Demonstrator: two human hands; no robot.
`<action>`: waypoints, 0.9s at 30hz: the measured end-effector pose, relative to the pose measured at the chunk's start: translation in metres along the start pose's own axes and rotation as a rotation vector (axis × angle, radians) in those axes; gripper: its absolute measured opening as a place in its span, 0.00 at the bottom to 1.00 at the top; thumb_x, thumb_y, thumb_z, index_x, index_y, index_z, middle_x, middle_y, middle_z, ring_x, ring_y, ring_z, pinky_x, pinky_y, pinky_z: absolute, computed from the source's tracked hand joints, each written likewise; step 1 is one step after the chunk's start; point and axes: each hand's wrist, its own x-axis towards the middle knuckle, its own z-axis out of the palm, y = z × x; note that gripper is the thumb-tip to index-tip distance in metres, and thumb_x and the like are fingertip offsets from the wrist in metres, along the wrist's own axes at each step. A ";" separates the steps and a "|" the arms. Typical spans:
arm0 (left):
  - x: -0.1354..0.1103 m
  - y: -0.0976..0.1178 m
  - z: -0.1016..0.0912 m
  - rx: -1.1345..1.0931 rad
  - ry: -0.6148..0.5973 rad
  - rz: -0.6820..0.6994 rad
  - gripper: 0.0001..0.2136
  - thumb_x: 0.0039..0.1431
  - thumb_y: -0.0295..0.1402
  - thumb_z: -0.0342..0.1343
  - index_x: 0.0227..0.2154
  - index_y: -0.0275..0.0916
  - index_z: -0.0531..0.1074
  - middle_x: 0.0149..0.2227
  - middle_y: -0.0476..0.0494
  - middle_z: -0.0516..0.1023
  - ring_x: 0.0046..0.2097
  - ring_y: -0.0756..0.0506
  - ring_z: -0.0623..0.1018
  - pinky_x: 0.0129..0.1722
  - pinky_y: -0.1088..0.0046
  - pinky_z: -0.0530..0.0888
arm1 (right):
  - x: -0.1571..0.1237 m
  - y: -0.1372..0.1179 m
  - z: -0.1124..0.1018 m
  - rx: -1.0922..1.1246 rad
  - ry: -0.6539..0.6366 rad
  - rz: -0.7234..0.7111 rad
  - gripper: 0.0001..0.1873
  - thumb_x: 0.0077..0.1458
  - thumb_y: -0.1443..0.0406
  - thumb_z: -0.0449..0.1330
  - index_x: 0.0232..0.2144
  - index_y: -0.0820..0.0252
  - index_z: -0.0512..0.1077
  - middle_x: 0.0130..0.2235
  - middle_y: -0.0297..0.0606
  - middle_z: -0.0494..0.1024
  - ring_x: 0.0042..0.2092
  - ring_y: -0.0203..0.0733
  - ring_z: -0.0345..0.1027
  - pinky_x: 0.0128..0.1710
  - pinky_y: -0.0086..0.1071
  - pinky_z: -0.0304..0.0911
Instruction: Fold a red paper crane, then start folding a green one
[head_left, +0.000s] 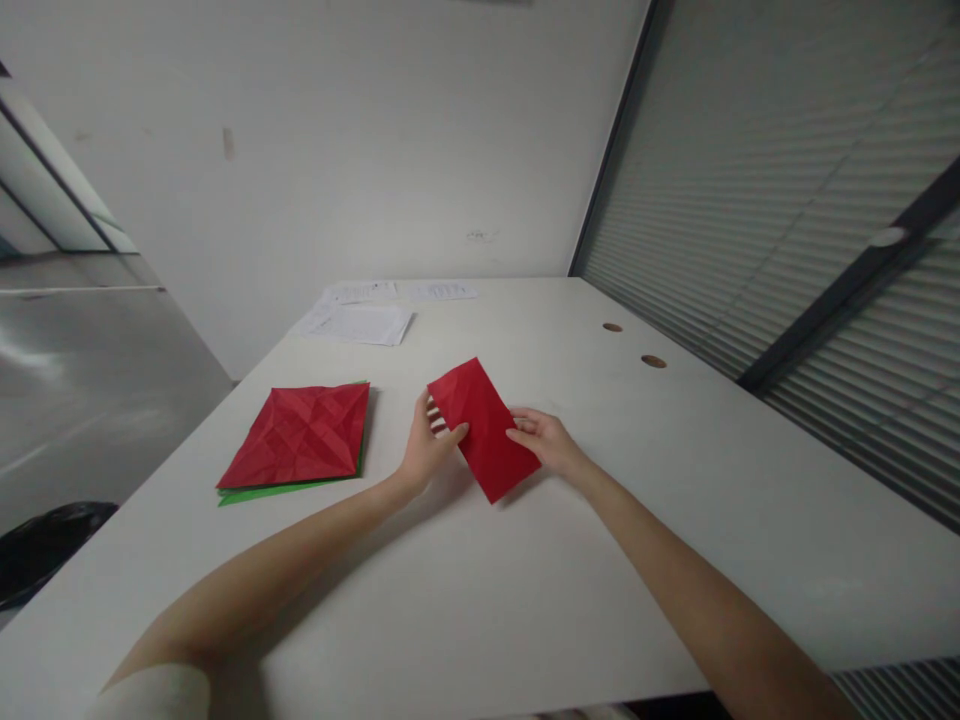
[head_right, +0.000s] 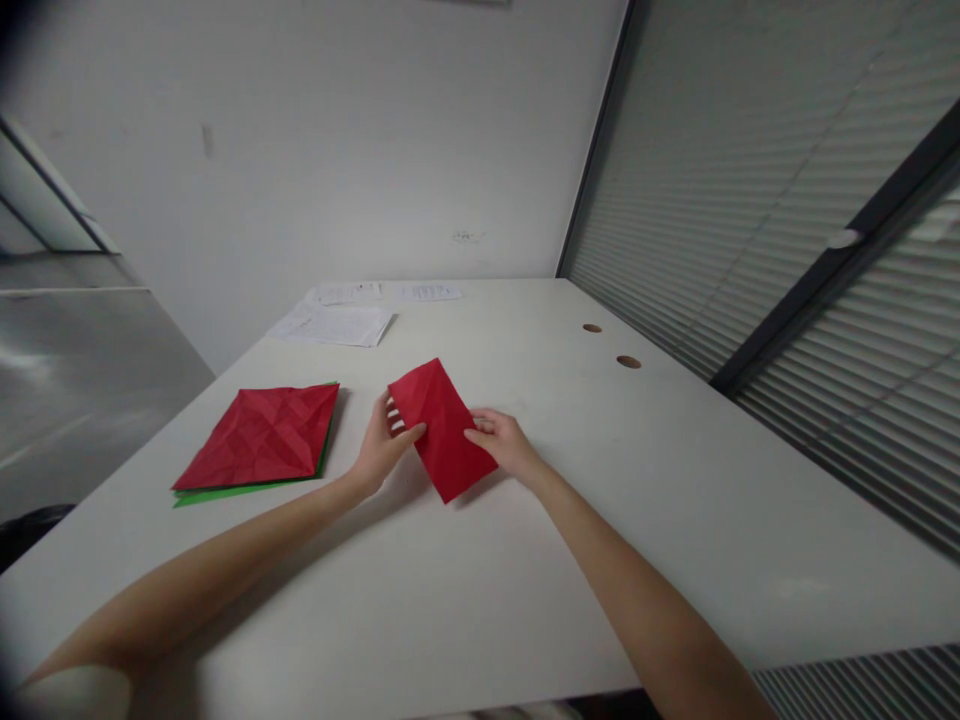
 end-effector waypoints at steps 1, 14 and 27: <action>-0.001 -0.004 -0.002 0.160 0.070 0.086 0.41 0.47 0.36 0.65 0.63 0.40 0.52 0.57 0.33 0.64 0.57 0.36 0.68 0.55 0.51 0.67 | 0.000 0.002 -0.003 -0.068 -0.003 0.001 0.22 0.47 0.57 0.64 0.45 0.59 0.70 0.36 0.40 0.80 0.36 0.44 0.75 0.37 0.39 0.70; -0.010 -0.009 -0.010 0.763 -0.630 0.955 0.20 0.64 0.34 0.52 0.56 0.34 0.64 0.56 0.31 0.70 0.58 0.38 0.70 0.57 0.55 0.69 | 0.001 0.007 -0.011 -0.110 -0.063 0.128 0.24 0.50 0.55 0.62 0.47 0.59 0.67 0.29 0.35 0.77 0.28 0.39 0.71 0.28 0.32 0.66; -0.007 -0.018 -0.014 0.870 -0.673 0.571 0.18 0.66 0.35 0.47 0.55 0.33 0.68 0.57 0.31 0.70 0.59 0.38 0.70 0.59 0.55 0.67 | -0.012 -0.011 -0.017 -0.907 -0.479 -0.300 0.22 0.53 0.59 0.64 0.51 0.46 0.73 0.56 0.39 0.72 0.61 0.52 0.57 0.62 0.50 0.49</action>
